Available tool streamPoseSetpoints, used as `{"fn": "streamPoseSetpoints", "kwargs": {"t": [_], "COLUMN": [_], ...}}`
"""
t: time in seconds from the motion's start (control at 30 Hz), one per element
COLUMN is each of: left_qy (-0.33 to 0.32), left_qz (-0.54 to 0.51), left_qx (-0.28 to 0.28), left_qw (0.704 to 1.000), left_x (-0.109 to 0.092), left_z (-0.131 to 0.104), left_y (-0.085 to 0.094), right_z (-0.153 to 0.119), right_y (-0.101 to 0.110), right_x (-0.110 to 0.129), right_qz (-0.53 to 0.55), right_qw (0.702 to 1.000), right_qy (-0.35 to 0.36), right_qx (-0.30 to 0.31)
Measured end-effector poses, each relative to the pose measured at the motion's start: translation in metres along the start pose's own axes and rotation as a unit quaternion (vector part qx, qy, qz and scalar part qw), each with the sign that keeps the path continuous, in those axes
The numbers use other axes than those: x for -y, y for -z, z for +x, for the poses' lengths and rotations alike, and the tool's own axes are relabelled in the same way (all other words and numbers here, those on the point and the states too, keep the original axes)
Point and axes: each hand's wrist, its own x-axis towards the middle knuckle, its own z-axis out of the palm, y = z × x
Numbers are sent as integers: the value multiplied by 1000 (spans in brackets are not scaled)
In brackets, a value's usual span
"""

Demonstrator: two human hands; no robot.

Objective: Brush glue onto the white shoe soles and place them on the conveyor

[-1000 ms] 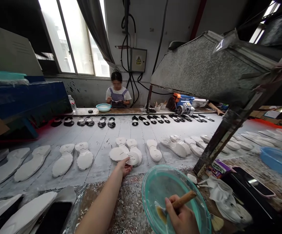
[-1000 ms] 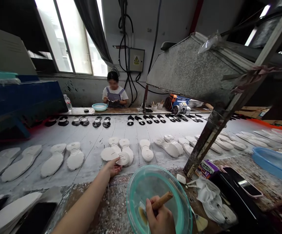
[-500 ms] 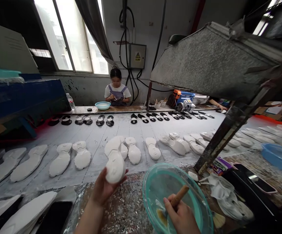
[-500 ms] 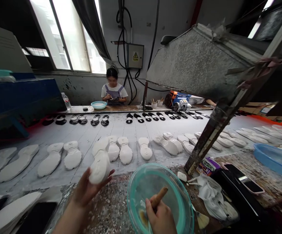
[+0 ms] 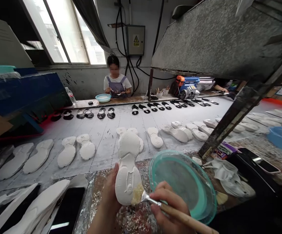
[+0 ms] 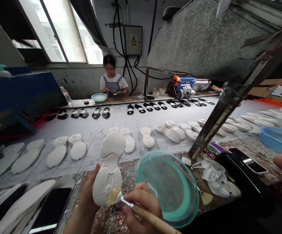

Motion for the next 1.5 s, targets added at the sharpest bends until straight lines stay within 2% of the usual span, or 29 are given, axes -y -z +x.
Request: {"fn": "streamPoseSetpoints", "kwargs": {"t": [0.03, 0.1, 0.27, 0.37, 0.47, 0.6, 0.7, 0.83, 0.97, 1.03, 1.1, 1.17, 1.23, 1.3, 1.37, 1.43, 1.5], "left_qy": [-1, 0, 3, 10, 21, 34, -1, -16, -58, -83, -116, -170, -234, -276, -299, -294, -240], "left_qz": [2, -1, 13, 18, 12, 11, -9, -31, -39, -32, -22, -11, 12, 43, 71, 71, 40], "left_qx": [0, -4, 12, -26, -36, 23, 11, 23, 12, -10, -33, -61, -84, -87, -61, -28, -12], "left_qw": [1000, 1000, 1000, 999, 999, 999, 1000, 999, 997, 996, 992, 983, 969, 956, 950, 953, 970], "left_x": [2, 4, 0, -6, -11, -12, -10, -8, -9, -8, -5, 1, 9, 18, 25, 29, 27], "left_z": [-3, -8, -17, -17, -15, -14, -17, -21, -21, -21, -20, -19, -19, -20, -22, -24, -26], "left_y": [-4, -9, -11, -8, 2, 9, 3, -9, -14, -17, -17, -13, -4, 8, 19, 25, 27], "right_z": [2, 7, 27, 35, 32, 22, 19, 16, 13, 11, 8, 7, 10, 18, 26, 28, 21], "right_y": [-1, -1, 9, 16, 16, 10, 9, 8, 7, 4, -5, -17, -29, -37, -40, -41, -43], "right_x": [4, 6, 1, 1, 5, 6, 4, 5, 2, -2, -4, -4, 0, 5, 10, 12, 12], "right_qz": [-21, -46, -83, -111, -95, -56, -74, -76, -117, -142, -178, -226, -256, -240, -209, -207, -234], "right_qw": [999, 997, 996, 993, 994, 998, 997, 994, 990, 982, 965, 942, 929, 935, 947, 946, 934], "right_qy": [37, 62, 30, 14, 13, 28, 17, 75, 45, 90, 179, 244, 261, 252, 233, 244, 269], "right_qx": [8, 19, -20, -39, -51, -4, -30, -22, -65, -89, -70, -50, -49, -70, -79, -52, 5]}}
